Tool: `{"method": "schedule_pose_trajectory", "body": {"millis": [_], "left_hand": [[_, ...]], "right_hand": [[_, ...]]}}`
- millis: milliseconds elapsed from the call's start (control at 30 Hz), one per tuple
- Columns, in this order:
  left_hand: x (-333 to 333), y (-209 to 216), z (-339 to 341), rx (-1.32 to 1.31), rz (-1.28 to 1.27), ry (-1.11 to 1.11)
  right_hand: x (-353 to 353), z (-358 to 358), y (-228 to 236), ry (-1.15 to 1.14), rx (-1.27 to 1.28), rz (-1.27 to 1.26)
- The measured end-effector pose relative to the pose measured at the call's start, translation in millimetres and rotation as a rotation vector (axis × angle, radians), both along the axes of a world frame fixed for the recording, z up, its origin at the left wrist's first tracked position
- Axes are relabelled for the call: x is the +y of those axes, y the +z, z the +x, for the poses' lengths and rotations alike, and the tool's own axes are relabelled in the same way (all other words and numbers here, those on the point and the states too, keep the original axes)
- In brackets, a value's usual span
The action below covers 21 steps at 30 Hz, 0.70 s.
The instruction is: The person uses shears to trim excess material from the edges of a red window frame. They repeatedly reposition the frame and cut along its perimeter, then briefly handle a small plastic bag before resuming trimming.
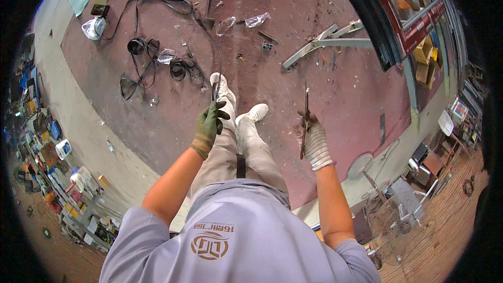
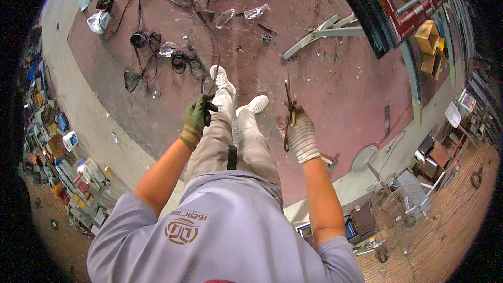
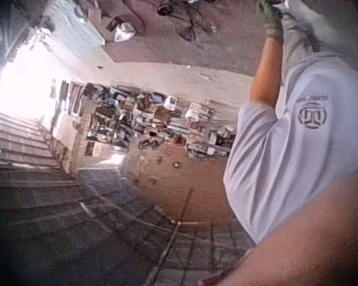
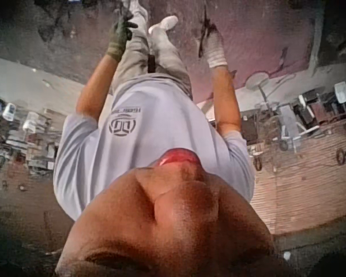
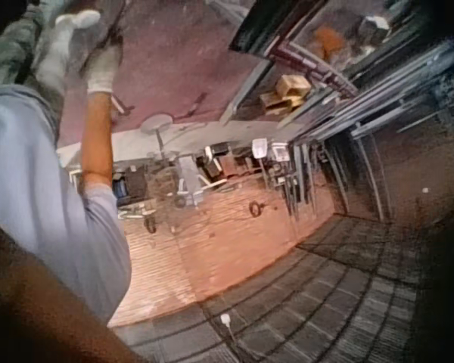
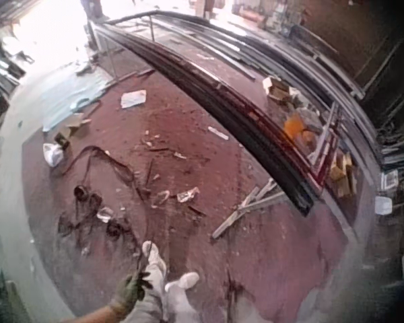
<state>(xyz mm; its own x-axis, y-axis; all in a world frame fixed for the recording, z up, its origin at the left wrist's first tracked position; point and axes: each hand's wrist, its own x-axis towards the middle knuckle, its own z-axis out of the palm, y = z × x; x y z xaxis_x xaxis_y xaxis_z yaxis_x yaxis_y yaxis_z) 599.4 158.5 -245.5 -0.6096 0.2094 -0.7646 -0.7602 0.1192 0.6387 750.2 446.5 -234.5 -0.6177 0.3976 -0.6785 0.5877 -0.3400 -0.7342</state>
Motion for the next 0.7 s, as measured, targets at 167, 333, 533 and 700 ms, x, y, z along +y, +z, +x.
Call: {"method": "schedule_pose_trajectory", "body": {"millis": [167, 333, 533, 700], "left_hand": [[-8.4, 6.1, -37.1, 0.088, 0.032, 0.034], [-10.7, -20.8, -80.5, 0.157, 0.134, 0.184], [-14.6, -104.4, -120.5, 0.2, 0.186, 0.512], [-15.3, -211.8, -172.1, 0.275, 0.149, 0.674]], "right_hand": [[5.4, -73.8, 12.5, -0.264, 0.007, -0.27], [7.2, -149.9, -15.3, -0.485, 0.149, -0.406], [37.7, -216.1, -149.4, 0.211, 0.064, 0.317], [47.0, -312.4, -214.5, 0.315, 0.383, 0.424]]}}
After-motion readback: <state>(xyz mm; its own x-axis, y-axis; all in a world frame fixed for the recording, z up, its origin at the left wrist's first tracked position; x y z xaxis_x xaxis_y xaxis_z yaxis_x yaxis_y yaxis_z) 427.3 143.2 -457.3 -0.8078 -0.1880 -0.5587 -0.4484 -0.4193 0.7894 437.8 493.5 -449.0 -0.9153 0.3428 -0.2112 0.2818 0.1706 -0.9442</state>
